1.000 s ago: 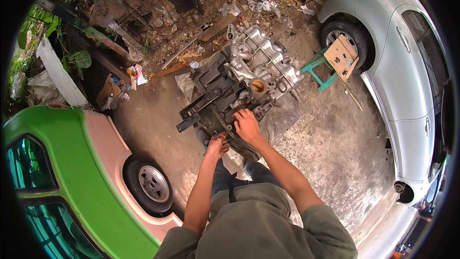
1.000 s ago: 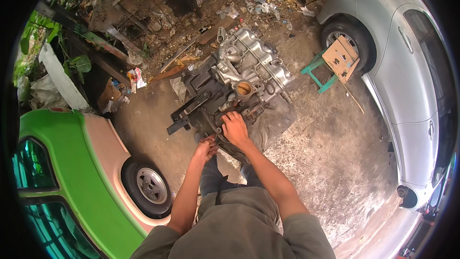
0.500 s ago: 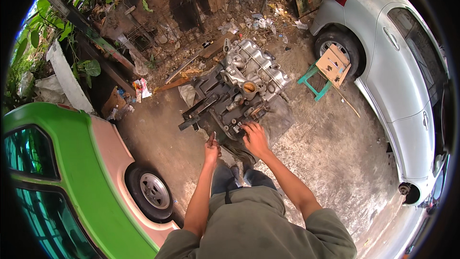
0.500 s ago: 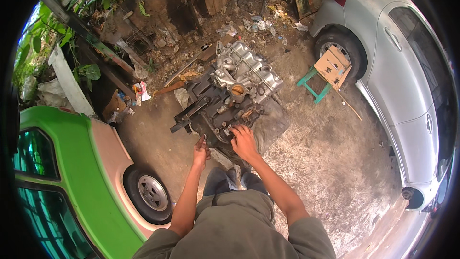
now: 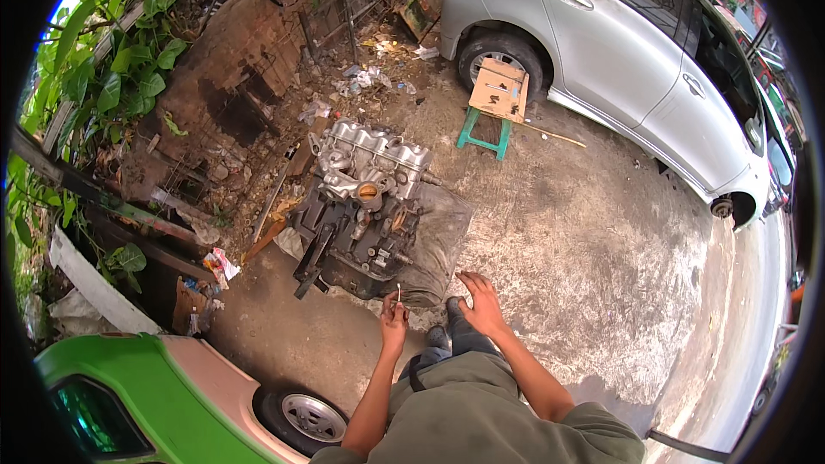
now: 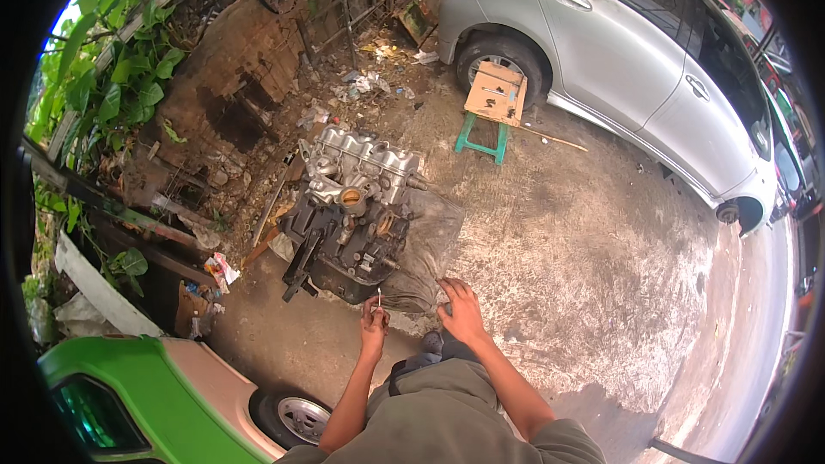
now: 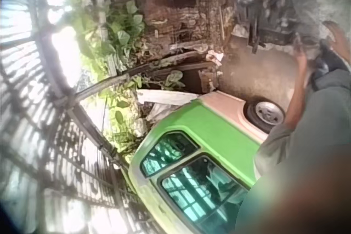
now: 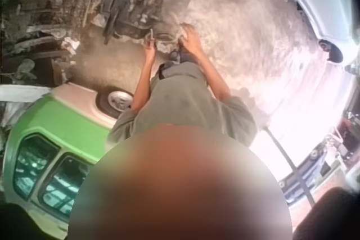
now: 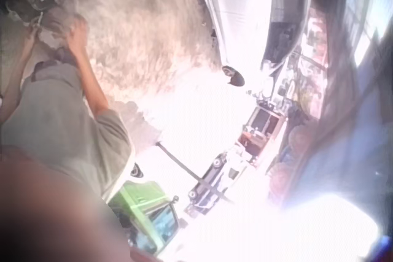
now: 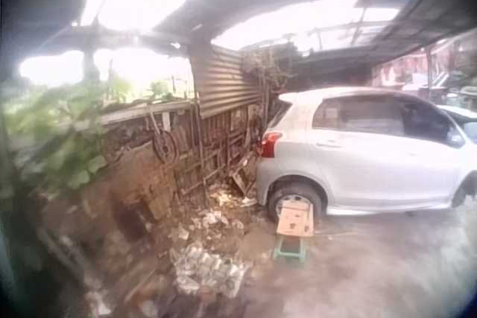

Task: The person uses a wrench to loosen and remove bolts from a car engine block resting on a cloth on the ground. They repeatedly insert the wrench, turn it, and remove bolts, placing them on a nearby cardboard box. The person continues this process across multiple bolt locations on the engine.

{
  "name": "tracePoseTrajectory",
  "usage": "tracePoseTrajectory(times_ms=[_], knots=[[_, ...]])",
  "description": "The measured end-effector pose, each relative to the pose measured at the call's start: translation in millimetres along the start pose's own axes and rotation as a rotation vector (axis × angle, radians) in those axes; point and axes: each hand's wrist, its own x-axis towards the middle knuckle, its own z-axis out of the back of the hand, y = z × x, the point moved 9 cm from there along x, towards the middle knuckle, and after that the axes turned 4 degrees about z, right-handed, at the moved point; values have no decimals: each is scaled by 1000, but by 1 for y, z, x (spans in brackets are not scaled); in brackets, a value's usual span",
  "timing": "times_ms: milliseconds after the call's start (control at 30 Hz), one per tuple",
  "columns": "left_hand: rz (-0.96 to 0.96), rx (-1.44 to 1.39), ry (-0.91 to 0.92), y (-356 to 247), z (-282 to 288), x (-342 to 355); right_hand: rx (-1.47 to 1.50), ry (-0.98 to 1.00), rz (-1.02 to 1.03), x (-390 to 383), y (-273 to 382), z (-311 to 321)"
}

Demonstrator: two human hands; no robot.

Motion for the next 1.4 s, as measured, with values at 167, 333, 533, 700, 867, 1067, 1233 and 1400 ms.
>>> tracePoseTrajectory(times_ms=[167, 333, 533, 700, 867, 1067, 1233, 1400], knots=[[80, -57, 145, -2, -43, 8, 50, -126, -125, -29, -27, 47], [57, -33, 271, -12, -98, 27, 104, -251, -126, -21, -47, 87], [90, 12, 354, -24, -186, 57, 150, -354, -169, -10, -93, 140], [28, 10, 380, -39, -276, 106, 199, -321, -187, 19, -172, 177], [21, -97, 294, -54, -353, 150, 248, -302, -73, 73, -232, 236], [37, -104, 323, -70, -437, 187, 298, -303, -73, 138, -282, 309], [38, -125, 297, -86, -483, 241, 417, -290, -141, 193, -339, 323], [19, -77, 275, -112, -529, 320, 529, -226, -284, 245, -398, 315]])
